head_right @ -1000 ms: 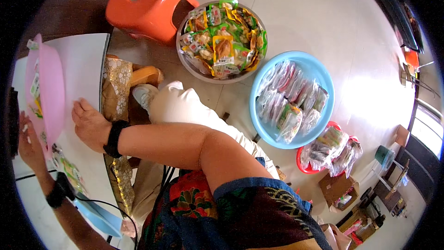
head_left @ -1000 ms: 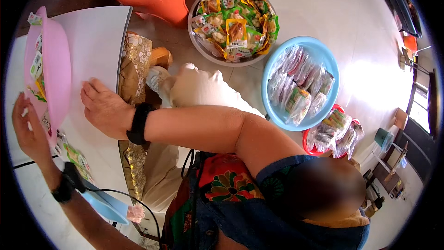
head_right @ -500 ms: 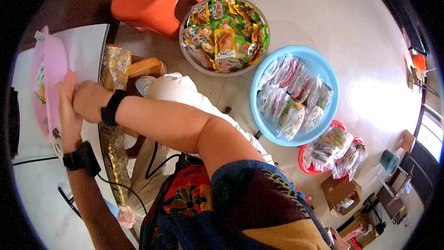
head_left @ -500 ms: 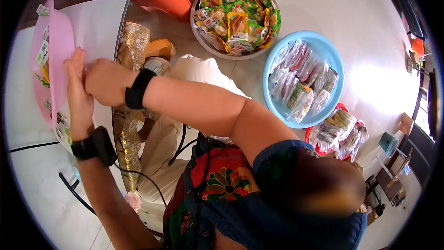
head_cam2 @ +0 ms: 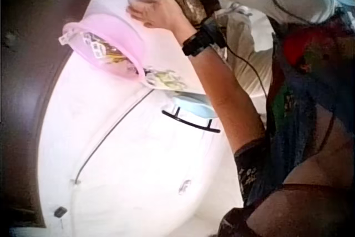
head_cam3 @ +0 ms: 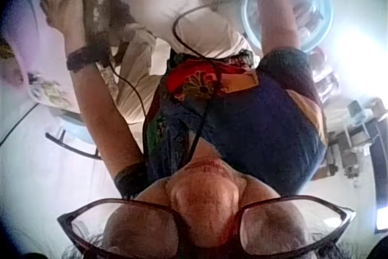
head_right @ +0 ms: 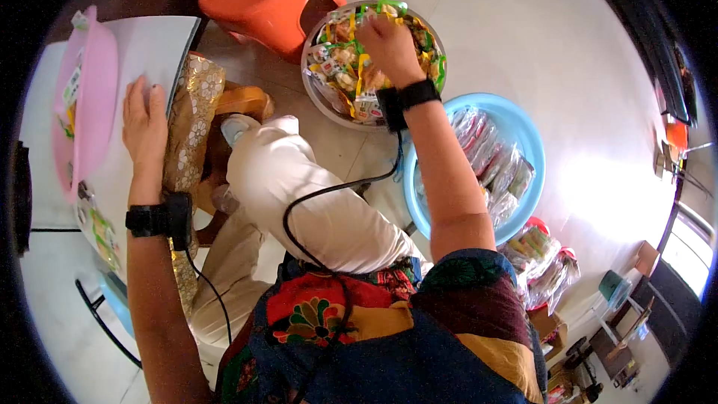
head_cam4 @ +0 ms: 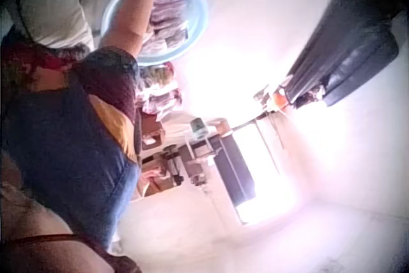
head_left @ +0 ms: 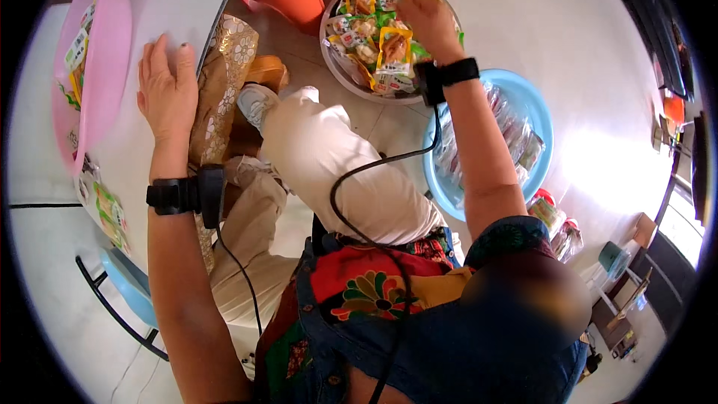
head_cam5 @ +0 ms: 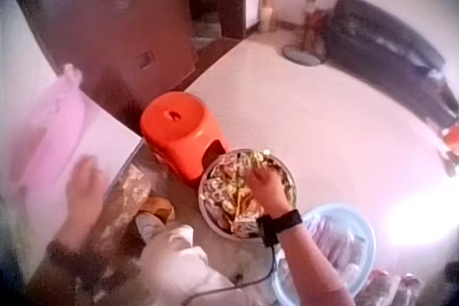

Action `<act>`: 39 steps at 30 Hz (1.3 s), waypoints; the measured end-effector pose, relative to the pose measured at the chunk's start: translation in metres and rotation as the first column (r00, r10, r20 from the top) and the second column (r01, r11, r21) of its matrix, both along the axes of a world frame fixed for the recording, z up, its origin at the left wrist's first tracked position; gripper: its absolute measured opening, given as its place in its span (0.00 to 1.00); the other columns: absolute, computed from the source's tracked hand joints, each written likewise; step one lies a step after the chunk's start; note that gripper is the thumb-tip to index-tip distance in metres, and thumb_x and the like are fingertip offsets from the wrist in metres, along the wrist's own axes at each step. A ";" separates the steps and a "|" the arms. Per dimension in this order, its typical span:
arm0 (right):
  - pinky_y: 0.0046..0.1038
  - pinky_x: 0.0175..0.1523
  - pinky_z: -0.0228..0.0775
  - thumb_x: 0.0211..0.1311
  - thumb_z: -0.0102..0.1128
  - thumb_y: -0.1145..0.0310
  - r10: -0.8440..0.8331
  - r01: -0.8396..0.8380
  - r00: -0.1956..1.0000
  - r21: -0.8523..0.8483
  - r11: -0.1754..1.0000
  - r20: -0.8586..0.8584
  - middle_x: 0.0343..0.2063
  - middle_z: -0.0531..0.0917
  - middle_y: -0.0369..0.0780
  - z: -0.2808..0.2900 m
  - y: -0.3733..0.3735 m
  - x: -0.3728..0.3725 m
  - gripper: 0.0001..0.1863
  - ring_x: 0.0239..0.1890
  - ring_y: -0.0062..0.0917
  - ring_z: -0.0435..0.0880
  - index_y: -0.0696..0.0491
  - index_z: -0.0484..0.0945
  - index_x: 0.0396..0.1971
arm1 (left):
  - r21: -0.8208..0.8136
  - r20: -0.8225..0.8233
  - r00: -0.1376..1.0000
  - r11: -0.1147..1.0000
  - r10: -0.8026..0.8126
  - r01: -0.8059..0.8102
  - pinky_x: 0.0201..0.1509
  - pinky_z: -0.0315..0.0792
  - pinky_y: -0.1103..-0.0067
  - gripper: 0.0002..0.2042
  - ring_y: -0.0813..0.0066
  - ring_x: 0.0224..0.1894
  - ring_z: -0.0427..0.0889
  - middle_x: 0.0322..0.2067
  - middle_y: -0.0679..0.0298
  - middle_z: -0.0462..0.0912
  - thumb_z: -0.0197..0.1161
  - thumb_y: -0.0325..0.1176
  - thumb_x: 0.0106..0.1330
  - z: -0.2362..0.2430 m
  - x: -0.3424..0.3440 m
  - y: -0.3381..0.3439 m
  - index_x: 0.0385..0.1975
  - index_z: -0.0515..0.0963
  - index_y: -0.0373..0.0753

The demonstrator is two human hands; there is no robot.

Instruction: The person selects various small packaged food items from a pink bowl and a larger pile, sorts them by type onto the table, and places some into a plastic zipper bag.

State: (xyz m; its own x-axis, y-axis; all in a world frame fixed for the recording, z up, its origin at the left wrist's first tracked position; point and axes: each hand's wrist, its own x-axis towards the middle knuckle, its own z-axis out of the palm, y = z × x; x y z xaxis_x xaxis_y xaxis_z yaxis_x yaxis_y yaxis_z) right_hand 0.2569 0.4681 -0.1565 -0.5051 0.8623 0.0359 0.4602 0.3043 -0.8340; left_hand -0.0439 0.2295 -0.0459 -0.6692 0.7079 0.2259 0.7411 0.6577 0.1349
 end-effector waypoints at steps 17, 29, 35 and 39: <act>0.44 0.53 0.65 0.65 0.46 0.61 0.239 -0.295 0.381 -0.127 0.947 0.893 0.48 0.78 0.44 -0.336 -0.110 0.018 0.18 0.50 0.39 0.76 0.51 0.73 0.51 | 0.139 0.037 0.999 0.990 -0.009 0.004 0.67 0.43 0.47 0.32 0.46 0.69 0.49 0.65 0.44 0.55 0.55 0.54 0.59 0.016 0.039 0.020 0.59 0.65 0.38; 0.47 0.59 0.59 0.66 0.46 0.59 0.138 -0.410 0.057 -0.103 0.906 0.989 0.49 0.79 0.39 -0.323 -0.066 0.044 0.19 0.53 0.35 0.75 0.46 0.72 0.54 | 0.166 0.212 0.977 0.985 0.006 -0.042 0.67 0.41 0.48 0.32 0.46 0.69 0.48 0.65 0.45 0.54 0.57 0.52 0.59 0.031 0.041 0.005 0.59 0.65 0.38; 0.48 0.62 0.56 0.66 0.46 0.58 0.031 -0.707 -0.300 -0.244 0.663 0.953 0.49 0.79 0.37 -0.306 -0.028 0.068 0.19 0.54 0.33 0.74 0.44 0.72 0.55 | 0.156 0.207 0.976 0.982 0.071 -0.105 0.69 0.42 0.50 0.31 0.51 0.70 0.50 0.66 0.49 0.55 0.56 0.53 0.60 0.038 0.043 0.008 0.60 0.65 0.41; 0.42 0.47 0.61 0.63 0.48 0.61 0.345 -0.495 0.191 -0.213 0.842 0.919 0.40 0.79 0.37 -0.266 -0.012 0.103 0.13 0.42 0.31 0.76 0.47 0.72 0.45 | 0.208 0.181 0.981 0.973 0.068 -0.105 0.68 0.43 0.50 0.30 0.51 0.69 0.51 0.65 0.49 0.57 0.56 0.52 0.59 0.034 0.042 0.002 0.58 0.67 0.41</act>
State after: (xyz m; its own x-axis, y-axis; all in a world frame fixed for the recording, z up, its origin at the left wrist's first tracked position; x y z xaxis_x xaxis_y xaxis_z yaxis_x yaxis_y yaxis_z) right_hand 0.3597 0.4558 -0.4229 -0.5539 0.5370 -0.6363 0.6438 0.7608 0.0817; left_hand -0.0021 0.2318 -0.0116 -0.7679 0.5928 0.2426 0.6359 0.6597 0.4006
